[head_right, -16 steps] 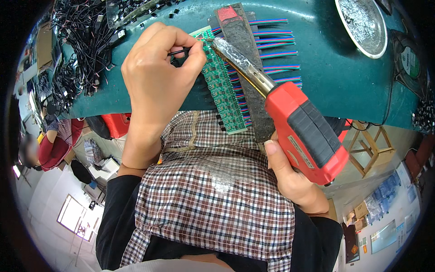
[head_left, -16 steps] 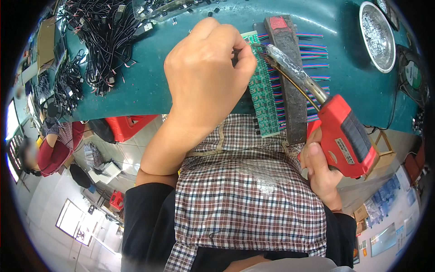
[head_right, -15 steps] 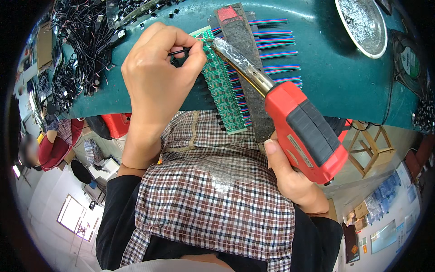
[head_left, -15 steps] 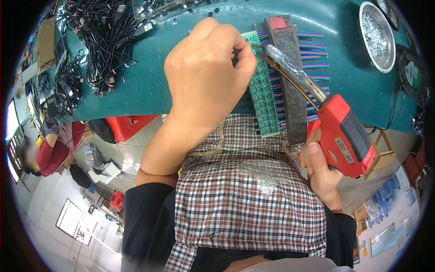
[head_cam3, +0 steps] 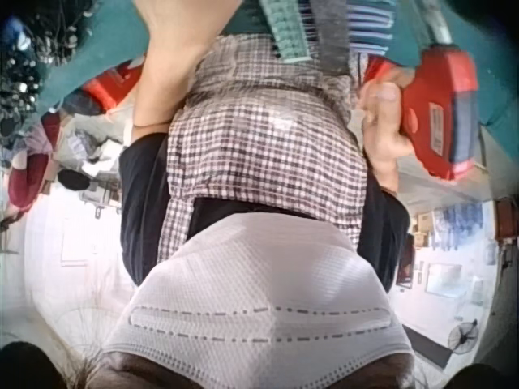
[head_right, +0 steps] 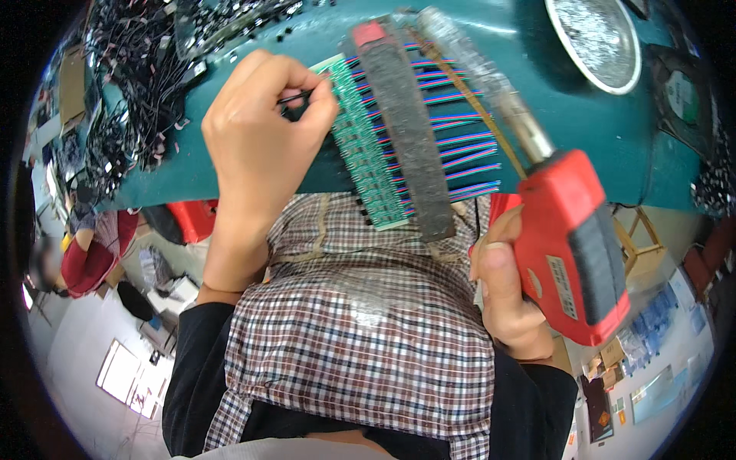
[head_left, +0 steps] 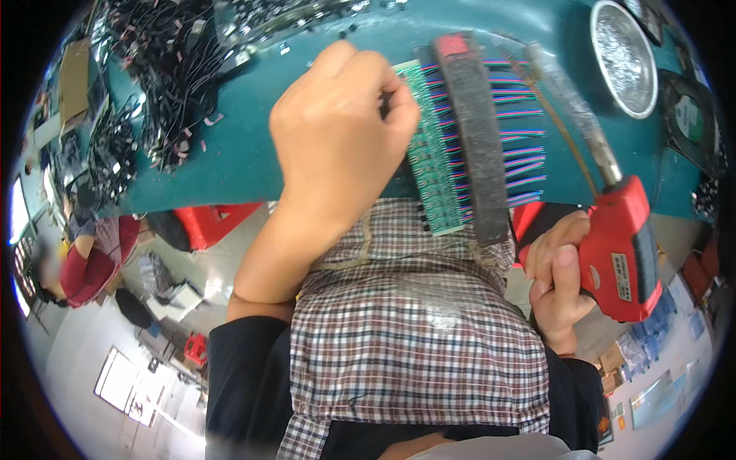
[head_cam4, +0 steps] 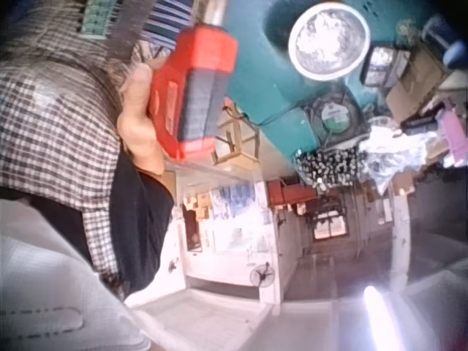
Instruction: Soldering electronic components onto a printed circuit board using a hand-held heat tool.
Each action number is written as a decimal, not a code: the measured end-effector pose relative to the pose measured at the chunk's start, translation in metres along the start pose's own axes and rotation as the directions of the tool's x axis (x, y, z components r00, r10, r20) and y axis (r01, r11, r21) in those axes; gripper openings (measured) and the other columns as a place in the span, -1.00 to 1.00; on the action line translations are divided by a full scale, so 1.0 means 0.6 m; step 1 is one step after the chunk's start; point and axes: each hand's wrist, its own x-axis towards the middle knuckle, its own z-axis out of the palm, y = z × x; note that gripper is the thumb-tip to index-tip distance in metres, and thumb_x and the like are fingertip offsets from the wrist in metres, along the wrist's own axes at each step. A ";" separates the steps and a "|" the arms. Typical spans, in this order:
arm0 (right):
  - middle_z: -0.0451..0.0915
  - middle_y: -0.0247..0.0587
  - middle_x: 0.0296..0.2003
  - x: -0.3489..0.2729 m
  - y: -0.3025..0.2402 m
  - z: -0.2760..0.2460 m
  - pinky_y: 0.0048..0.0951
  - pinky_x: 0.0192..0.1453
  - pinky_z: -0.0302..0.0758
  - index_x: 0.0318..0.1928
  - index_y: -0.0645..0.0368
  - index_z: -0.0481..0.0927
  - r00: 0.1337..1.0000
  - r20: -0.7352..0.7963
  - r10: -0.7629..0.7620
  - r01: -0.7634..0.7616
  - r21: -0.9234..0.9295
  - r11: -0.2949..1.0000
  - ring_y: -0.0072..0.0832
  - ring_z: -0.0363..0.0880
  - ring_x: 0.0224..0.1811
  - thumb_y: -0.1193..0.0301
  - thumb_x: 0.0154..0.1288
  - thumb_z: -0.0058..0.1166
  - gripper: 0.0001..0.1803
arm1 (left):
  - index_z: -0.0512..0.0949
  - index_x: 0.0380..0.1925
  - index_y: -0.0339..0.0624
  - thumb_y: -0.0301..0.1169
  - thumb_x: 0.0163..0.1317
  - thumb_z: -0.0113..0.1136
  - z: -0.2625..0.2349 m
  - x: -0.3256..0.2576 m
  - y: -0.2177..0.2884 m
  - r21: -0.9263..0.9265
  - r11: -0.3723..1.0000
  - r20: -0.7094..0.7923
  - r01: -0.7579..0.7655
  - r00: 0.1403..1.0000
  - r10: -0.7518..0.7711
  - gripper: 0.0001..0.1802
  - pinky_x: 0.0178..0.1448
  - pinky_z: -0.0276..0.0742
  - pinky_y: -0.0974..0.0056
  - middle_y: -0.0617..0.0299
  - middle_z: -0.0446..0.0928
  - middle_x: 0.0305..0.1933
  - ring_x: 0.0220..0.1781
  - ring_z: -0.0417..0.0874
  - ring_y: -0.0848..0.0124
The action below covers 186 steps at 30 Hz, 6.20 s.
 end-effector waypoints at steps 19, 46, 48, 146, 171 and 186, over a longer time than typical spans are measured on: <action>0.41 -0.32 -0.52 0.052 0.014 -0.058 -0.61 -0.61 0.20 -0.08 0.37 0.48 0.812 -0.512 -0.281 0.272 -0.094 0.958 -0.72 0.15 -0.72 0.58 0.36 0.03 -0.83 | 0.52 -0.62 -0.12 -0.49 -0.05 0.37 -0.006 0.001 -0.002 0.020 0.995 0.089 0.097 0.991 -0.099 -0.84 -0.48 0.45 0.23 0.25 0.48 -0.53 -0.58 0.57 0.29; 0.34 -0.27 -0.59 0.035 0.002 -0.026 -0.59 -0.68 0.16 -0.17 0.43 0.43 0.905 -0.383 -0.186 0.200 -0.002 0.980 -0.71 0.08 -0.77 0.57 0.33 -0.01 -0.86 | 0.69 -0.32 -0.18 -0.48 0.13 0.38 -0.025 0.015 -0.031 -0.238 0.971 0.243 0.036 0.970 0.024 -0.89 -0.45 0.25 0.39 0.34 0.42 -0.46 -0.53 0.34 0.52; 0.39 -0.27 -0.48 0.027 0.004 -0.033 -0.61 -0.61 0.21 -0.08 0.40 0.42 0.944 -0.277 -0.179 0.200 0.050 0.978 -0.73 0.13 -0.73 0.52 0.39 -0.03 -0.82 | 0.69 -0.32 -0.18 -0.47 0.14 0.38 -0.031 0.019 -0.031 -0.273 0.958 0.296 0.093 0.955 -0.008 -0.90 -0.46 0.22 0.40 0.36 0.40 -0.46 -0.52 0.30 0.55; 0.34 -0.30 -0.48 -0.015 0.009 0.017 -0.60 -0.65 0.18 -0.24 0.29 0.38 0.996 -0.072 0.057 -0.050 0.094 0.994 -0.74 0.09 -0.76 0.47 0.41 -0.03 -0.87 | 0.62 -0.31 -0.13 -0.44 0.13 0.33 -0.080 -0.017 -0.028 0.105 0.977 -0.032 0.183 0.983 -0.181 -0.88 -0.34 0.55 0.23 0.18 0.55 -0.32 -0.43 0.64 0.26; 0.32 -0.34 -0.49 -0.024 0.009 0.012 -0.61 -0.62 0.18 -0.24 0.29 0.41 0.993 -0.118 0.013 -0.001 0.105 0.995 -0.75 0.10 -0.74 0.47 0.43 -0.05 -0.88 | 0.68 -0.25 -0.25 -0.46 0.26 0.30 -0.196 0.043 -0.231 -0.302 0.911 -0.517 0.282 0.754 -0.405 -0.89 -0.29 0.47 0.47 0.29 0.62 -0.42 -0.44 0.58 0.52; 0.31 -0.30 -0.50 -0.001 -0.003 0.018 -0.58 -0.62 0.20 -0.34 0.25 0.36 0.996 -0.087 -0.027 0.031 0.043 0.999 -0.72 0.09 -0.74 0.44 0.40 -0.03 -0.82 | 0.74 -0.27 -0.22 -0.56 0.12 0.38 -0.084 -0.003 -0.043 -0.381 0.896 0.260 0.228 0.957 -0.133 -0.85 -0.34 0.40 0.44 0.30 0.59 -0.41 -0.36 0.56 0.58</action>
